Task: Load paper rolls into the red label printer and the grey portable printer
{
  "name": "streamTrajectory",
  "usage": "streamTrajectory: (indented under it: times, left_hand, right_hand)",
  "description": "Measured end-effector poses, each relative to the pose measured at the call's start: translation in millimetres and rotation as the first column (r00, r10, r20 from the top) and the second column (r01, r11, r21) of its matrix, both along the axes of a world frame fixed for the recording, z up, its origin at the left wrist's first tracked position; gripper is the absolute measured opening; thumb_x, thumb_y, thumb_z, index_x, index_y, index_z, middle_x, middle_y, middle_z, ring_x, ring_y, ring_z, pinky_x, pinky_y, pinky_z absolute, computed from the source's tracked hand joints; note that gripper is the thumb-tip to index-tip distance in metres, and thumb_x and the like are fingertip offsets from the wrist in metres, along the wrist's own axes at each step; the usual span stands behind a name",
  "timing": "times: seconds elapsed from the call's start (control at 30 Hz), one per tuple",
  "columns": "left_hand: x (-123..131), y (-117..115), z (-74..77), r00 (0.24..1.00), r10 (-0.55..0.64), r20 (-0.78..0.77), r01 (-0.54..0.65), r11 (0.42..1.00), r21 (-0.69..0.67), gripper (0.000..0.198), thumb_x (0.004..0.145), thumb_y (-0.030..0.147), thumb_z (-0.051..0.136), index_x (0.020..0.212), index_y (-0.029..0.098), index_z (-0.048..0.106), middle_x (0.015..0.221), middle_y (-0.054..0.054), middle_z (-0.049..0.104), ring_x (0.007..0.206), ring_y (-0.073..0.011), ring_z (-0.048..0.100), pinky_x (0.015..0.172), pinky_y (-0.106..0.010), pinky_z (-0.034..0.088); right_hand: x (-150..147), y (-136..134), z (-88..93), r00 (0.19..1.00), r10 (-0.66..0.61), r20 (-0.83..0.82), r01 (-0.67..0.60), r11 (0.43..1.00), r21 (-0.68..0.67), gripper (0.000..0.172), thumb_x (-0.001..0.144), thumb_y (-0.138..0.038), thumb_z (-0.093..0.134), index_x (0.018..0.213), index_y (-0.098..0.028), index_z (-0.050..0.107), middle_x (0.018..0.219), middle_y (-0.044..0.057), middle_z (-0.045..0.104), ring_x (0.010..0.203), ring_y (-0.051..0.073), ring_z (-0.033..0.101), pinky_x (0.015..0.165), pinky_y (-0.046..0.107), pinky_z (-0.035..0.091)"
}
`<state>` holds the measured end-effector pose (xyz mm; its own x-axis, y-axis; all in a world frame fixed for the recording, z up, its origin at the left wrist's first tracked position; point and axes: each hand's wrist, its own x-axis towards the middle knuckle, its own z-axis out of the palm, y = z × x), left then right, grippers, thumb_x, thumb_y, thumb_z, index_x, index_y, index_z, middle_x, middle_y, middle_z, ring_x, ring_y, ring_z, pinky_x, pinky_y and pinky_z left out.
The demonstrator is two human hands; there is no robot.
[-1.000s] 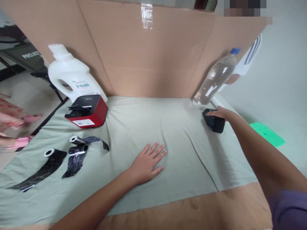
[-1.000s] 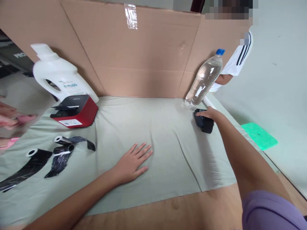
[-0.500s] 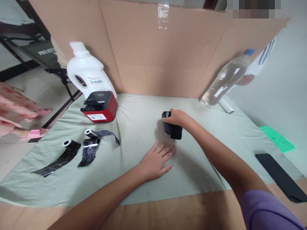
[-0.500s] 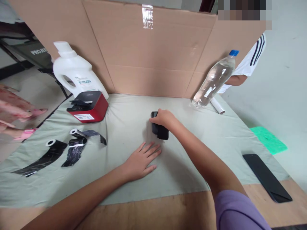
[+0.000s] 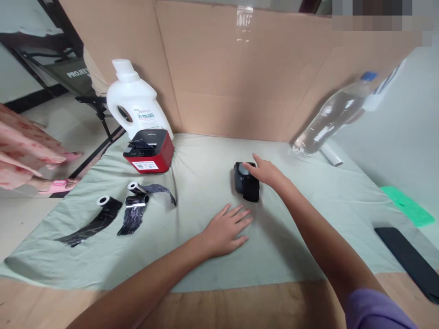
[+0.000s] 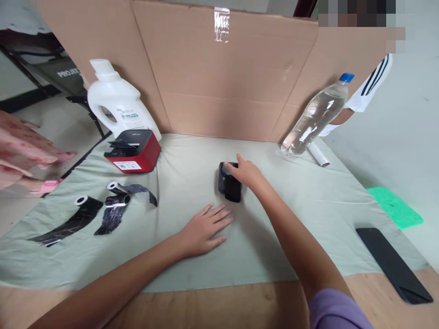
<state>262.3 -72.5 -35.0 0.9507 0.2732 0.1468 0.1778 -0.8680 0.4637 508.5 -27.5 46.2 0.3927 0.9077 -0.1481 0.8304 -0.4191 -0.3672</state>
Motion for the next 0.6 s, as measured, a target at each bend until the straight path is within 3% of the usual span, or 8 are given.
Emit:
streamTrajectory:
  times: [0.1, 0.2, 0.23, 0.3, 0.37, 0.43, 0.5, 0.6]
  left_hand:
    - [4, 26, 12.3, 0.955, 0.258, 0.144, -0.230, 0.955, -0.185, 0.039, 0.099, 0.032, 0.049, 0.133, 0.023, 0.064, 0.134, -0.008, 0.068, 0.120, -0.0218, 0.065, 0.107, -0.039, 0.048]
    - [23, 66, 19.5, 0.834, 0.536, 0.130, -0.458, 0.804, -0.379, 0.039, 0.098, 0.029, 0.050, 0.133, 0.018, 0.064, 0.107, -0.007, 0.076, 0.089, -0.0179, 0.070, 0.087, -0.032, 0.055]
    - [31, 78, 19.0, 0.812, 0.575, 0.094, -0.487, 0.759, -0.432, 0.043, 0.098, 0.029, 0.049, 0.137, 0.016, 0.061, 0.100, -0.007, 0.076, 0.081, -0.0167, 0.068, 0.081, -0.031, 0.056]
    - [49, 97, 14.1, 0.807, 0.590, 0.028, -0.494, 0.701, -0.514, 0.050, 0.100, 0.029, 0.045, 0.147, 0.012, 0.053, 0.091, -0.006, 0.075, 0.068, -0.0146, 0.065, 0.072, -0.029, 0.055]
    - [61, 106, 6.7, 0.822, 0.568, 0.044, -0.464, 0.713, -0.525, 0.051, 0.101, 0.026, 0.042, 0.149, 0.014, 0.052, 0.092, -0.006, 0.075, 0.071, -0.0146, 0.065, 0.075, -0.029, 0.055]
    - [65, 107, 0.0, 0.835, 0.538, 0.118, -0.436, 0.777, -0.454, 0.048, 0.098, 0.019, 0.043, 0.144, 0.017, 0.059, 0.100, -0.006, 0.074, 0.084, -0.0167, 0.067, 0.086, -0.031, 0.054]
    - [65, 103, -4.3, 0.845, 0.511, 0.156, -0.433, 0.825, -0.363, 0.048, 0.095, 0.013, 0.044, 0.138, 0.017, 0.064, 0.104, -0.007, 0.073, 0.094, -0.0188, 0.066, 0.093, -0.032, 0.052]
    - [62, 98, -6.2, 0.853, 0.508, 0.116, -0.468, 0.845, -0.258, 0.050, 0.095, 0.012, 0.043, 0.141, 0.016, 0.062, 0.107, -0.009, 0.071, 0.097, -0.0207, 0.066, 0.093, -0.033, 0.052]
  right_hand:
    - [27, -19, -23.1, 0.982, 0.038, -0.186, -0.010, 0.989, 0.149, 0.069, 0.100, -0.059, 0.039, 0.154, -0.017, 0.047, 0.138, 0.015, 0.065, 0.106, 0.029, 0.071, 0.103, 0.044, 0.049]
    - [37, -32, -49.0, 0.909, 0.106, -0.403, -0.026, 0.980, 0.197, 0.062, 0.102, -0.052, 0.035, 0.152, -0.018, 0.050, 0.120, 0.009, 0.074, 0.075, 0.021, 0.073, 0.090, 0.043, 0.056]
    - [37, -35, -55.8, 0.893, 0.124, -0.433, -0.026, 0.974, 0.225, 0.062, 0.102, -0.051, 0.034, 0.152, -0.018, 0.049, 0.117, 0.009, 0.075, 0.076, 0.022, 0.073, 0.088, 0.044, 0.057]
    - [32, -38, -65.8, 0.891, 0.147, -0.429, -0.001, 0.947, 0.322, 0.063, 0.101, -0.052, 0.036, 0.153, -0.018, 0.049, 0.124, 0.010, 0.073, 0.098, 0.026, 0.073, 0.097, 0.046, 0.055]
    - [26, -41, -71.7, 0.897, 0.166, -0.409, 0.023, 0.908, 0.418, 0.064, 0.100, -0.054, 0.036, 0.152, -0.020, 0.051, 0.142, 0.010, 0.064, 0.127, 0.028, 0.063, 0.112, 0.048, 0.045]
    - [22, -42, -75.4, 0.891, 0.185, -0.415, 0.031, 0.886, 0.462, 0.064, 0.100, -0.057, 0.035, 0.151, -0.022, 0.051, 0.153, 0.007, 0.054, 0.143, 0.026, 0.049, 0.122, 0.047, 0.034]
    - [20, -44, -78.4, 0.880, 0.190, -0.436, 0.033, 0.890, 0.454, 0.066, 0.101, -0.060, 0.032, 0.152, -0.024, 0.050, 0.156, 0.006, 0.050, 0.147, 0.025, 0.043, 0.125, 0.046, 0.029]
    - [20, -46, -82.3, 0.883, 0.162, -0.440, 0.047, 0.904, 0.425, 0.069, 0.100, -0.064, 0.030, 0.153, -0.025, 0.048, 0.157, 0.005, 0.049, 0.148, 0.024, 0.042, 0.126, 0.046, 0.028]
